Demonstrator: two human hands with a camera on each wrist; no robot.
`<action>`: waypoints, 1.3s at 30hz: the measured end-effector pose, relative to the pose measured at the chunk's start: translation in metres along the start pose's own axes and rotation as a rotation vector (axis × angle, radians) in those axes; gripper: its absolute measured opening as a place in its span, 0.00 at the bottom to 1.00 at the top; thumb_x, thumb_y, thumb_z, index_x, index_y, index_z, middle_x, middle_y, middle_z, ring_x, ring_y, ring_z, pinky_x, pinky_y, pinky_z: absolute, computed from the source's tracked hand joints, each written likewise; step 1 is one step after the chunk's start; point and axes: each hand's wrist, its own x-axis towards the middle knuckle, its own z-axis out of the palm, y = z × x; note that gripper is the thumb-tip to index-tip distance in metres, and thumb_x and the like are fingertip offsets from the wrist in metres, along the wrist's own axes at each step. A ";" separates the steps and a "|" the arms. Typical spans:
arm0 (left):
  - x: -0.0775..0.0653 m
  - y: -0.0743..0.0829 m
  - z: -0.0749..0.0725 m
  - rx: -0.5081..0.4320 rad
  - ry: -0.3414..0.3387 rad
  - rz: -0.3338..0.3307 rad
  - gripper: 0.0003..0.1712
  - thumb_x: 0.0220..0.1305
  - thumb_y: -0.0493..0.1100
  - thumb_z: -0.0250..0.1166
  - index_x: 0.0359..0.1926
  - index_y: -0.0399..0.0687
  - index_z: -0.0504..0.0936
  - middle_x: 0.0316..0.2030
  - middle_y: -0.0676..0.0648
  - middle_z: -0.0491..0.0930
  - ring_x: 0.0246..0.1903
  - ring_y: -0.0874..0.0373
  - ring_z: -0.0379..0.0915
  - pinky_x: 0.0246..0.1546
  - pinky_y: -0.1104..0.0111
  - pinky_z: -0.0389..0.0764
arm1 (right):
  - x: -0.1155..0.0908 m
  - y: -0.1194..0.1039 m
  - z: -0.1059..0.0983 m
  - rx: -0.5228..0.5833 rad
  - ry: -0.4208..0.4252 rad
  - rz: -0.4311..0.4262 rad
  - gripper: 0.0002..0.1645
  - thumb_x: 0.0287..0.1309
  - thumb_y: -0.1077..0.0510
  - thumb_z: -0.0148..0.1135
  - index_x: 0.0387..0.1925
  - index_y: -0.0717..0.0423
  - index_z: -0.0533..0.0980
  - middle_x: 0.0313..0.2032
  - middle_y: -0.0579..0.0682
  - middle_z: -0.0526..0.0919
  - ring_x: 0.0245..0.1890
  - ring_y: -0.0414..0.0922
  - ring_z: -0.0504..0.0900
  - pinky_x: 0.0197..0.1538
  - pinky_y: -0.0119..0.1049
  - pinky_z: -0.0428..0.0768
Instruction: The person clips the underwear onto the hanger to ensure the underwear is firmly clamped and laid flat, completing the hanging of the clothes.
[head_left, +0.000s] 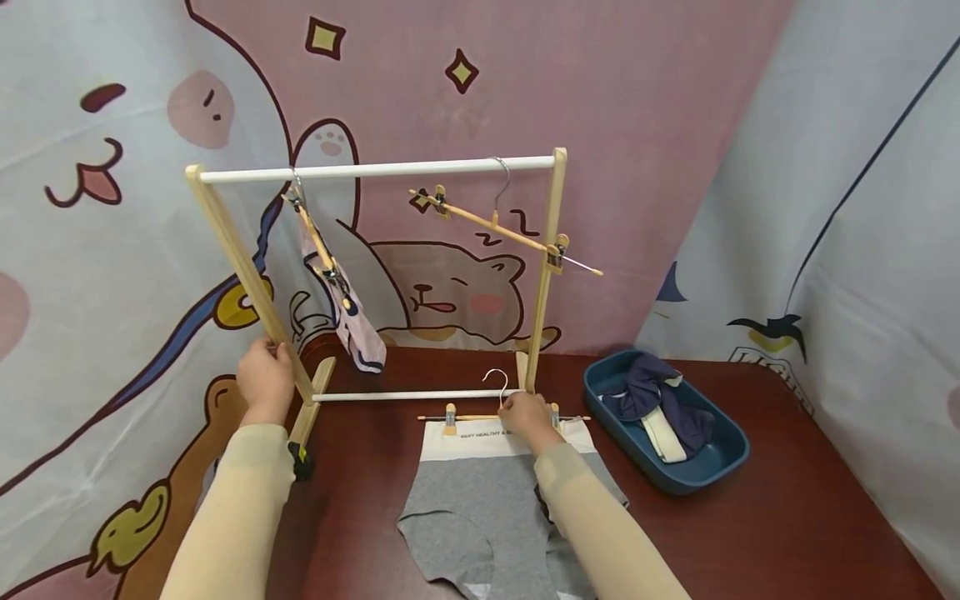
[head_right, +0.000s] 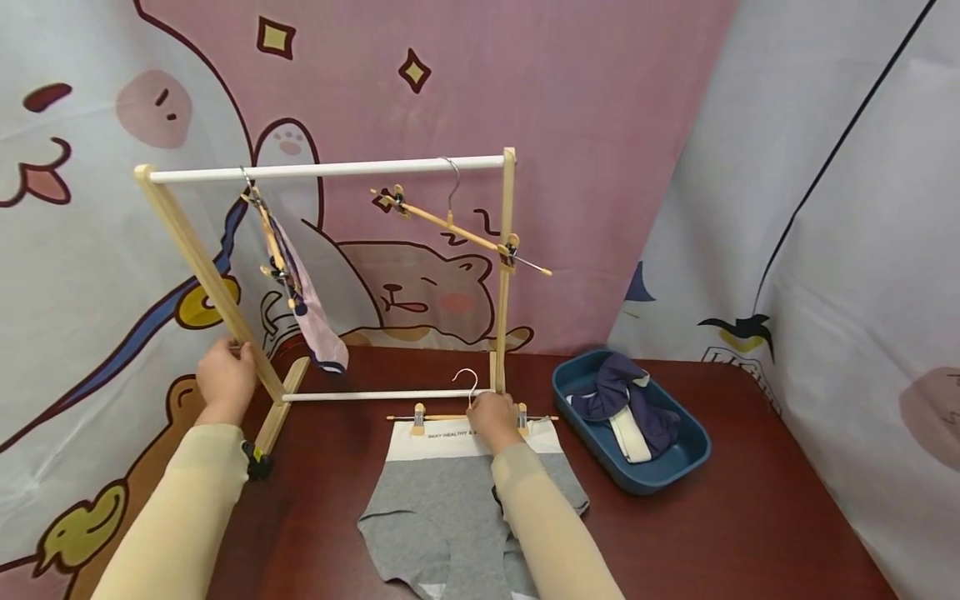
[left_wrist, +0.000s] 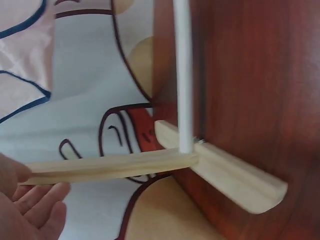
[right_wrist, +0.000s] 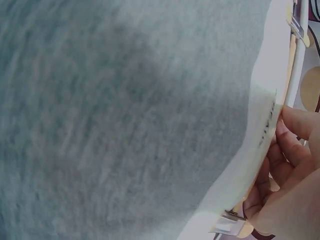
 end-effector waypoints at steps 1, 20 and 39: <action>0.001 0.000 -0.002 0.007 -0.018 0.009 0.19 0.69 0.43 0.51 0.49 0.31 0.76 0.43 0.30 0.80 0.41 0.35 0.76 0.43 0.48 0.75 | 0.000 0.000 -0.001 0.002 -0.004 0.001 0.07 0.57 0.50 0.63 0.28 0.45 0.83 0.35 0.47 0.84 0.43 0.53 0.75 0.50 0.50 0.67; 0.017 0.017 -0.020 0.148 -0.204 0.025 0.16 0.62 0.41 0.55 0.37 0.27 0.79 0.34 0.28 0.80 0.30 0.38 0.78 0.22 0.59 0.75 | -0.020 -0.043 -0.088 -0.104 -0.054 -0.241 0.03 0.48 0.49 0.71 0.25 0.42 0.85 0.28 0.40 0.84 0.27 0.40 0.77 0.29 0.36 0.73; 0.020 0.006 -0.015 0.142 -0.191 0.041 0.18 0.63 0.41 0.54 0.43 0.27 0.76 0.37 0.27 0.79 0.36 0.35 0.78 0.28 0.55 0.77 | -0.045 -0.142 -0.214 -0.169 0.186 -0.447 0.09 0.59 0.49 0.63 0.33 0.47 0.84 0.33 0.44 0.85 0.31 0.43 0.81 0.33 0.41 0.77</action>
